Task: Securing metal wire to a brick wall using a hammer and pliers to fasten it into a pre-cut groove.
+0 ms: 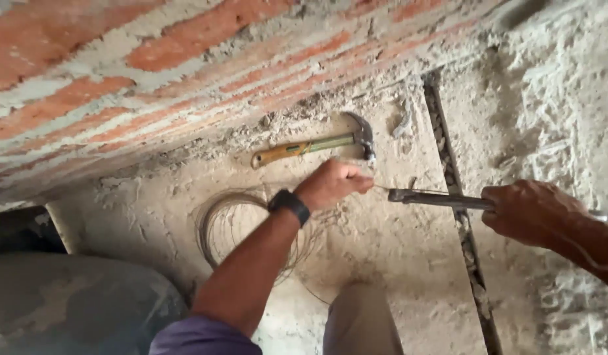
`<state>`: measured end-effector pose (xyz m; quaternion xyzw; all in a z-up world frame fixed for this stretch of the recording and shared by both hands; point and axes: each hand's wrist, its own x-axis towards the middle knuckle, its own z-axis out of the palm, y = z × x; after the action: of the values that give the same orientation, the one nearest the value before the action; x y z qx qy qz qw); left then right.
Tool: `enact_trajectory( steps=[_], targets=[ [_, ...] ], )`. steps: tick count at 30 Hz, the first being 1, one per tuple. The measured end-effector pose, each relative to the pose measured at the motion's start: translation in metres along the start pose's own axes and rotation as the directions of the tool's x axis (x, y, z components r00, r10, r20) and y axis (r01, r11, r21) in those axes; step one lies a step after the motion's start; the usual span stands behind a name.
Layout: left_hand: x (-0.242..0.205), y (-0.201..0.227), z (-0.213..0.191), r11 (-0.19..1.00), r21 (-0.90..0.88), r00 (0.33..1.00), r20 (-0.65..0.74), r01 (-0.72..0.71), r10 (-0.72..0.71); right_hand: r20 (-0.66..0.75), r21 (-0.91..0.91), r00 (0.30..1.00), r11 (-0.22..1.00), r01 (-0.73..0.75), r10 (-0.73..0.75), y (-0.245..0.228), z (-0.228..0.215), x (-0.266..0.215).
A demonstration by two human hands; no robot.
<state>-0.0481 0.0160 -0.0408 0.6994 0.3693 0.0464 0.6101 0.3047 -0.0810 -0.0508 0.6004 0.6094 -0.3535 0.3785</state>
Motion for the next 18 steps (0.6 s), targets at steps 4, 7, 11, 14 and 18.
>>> enact_trajectory(
  steps=[4,7,11,14,18],
  targets=[
    [-0.007,0.022,0.057,0.964,0.157,0.974,-0.110,0.216,-0.200,-0.075,-0.235,0.987,0.965,0.118,-0.139,0.002,0.011,-0.003],
    [-0.024,-0.004,0.054,0.942,0.260,0.974,-0.132,0.212,-0.182,0.080,-0.466,0.953,0.834,0.296,-0.294,-0.002,0.033,-0.007],
    [-0.023,0.018,0.035,0.915,-0.164,0.909,-0.143,0.368,-0.391,-0.058,-0.690,0.881,0.656,0.305,-0.470,0.035,0.046,0.030],
    [-0.015,0.002,0.081,0.934,0.333,0.988,-0.124,0.127,-0.091,0.139,-0.160,0.990,0.987,0.005,0.017,-0.020,-0.028,-0.040],
    [-0.020,-0.049,0.056,0.991,-0.136,0.987,-0.163,-0.014,-0.009,-0.018,-0.505,0.971,0.840,0.197,-0.239,-0.003,-0.004,-0.016]
  ],
)
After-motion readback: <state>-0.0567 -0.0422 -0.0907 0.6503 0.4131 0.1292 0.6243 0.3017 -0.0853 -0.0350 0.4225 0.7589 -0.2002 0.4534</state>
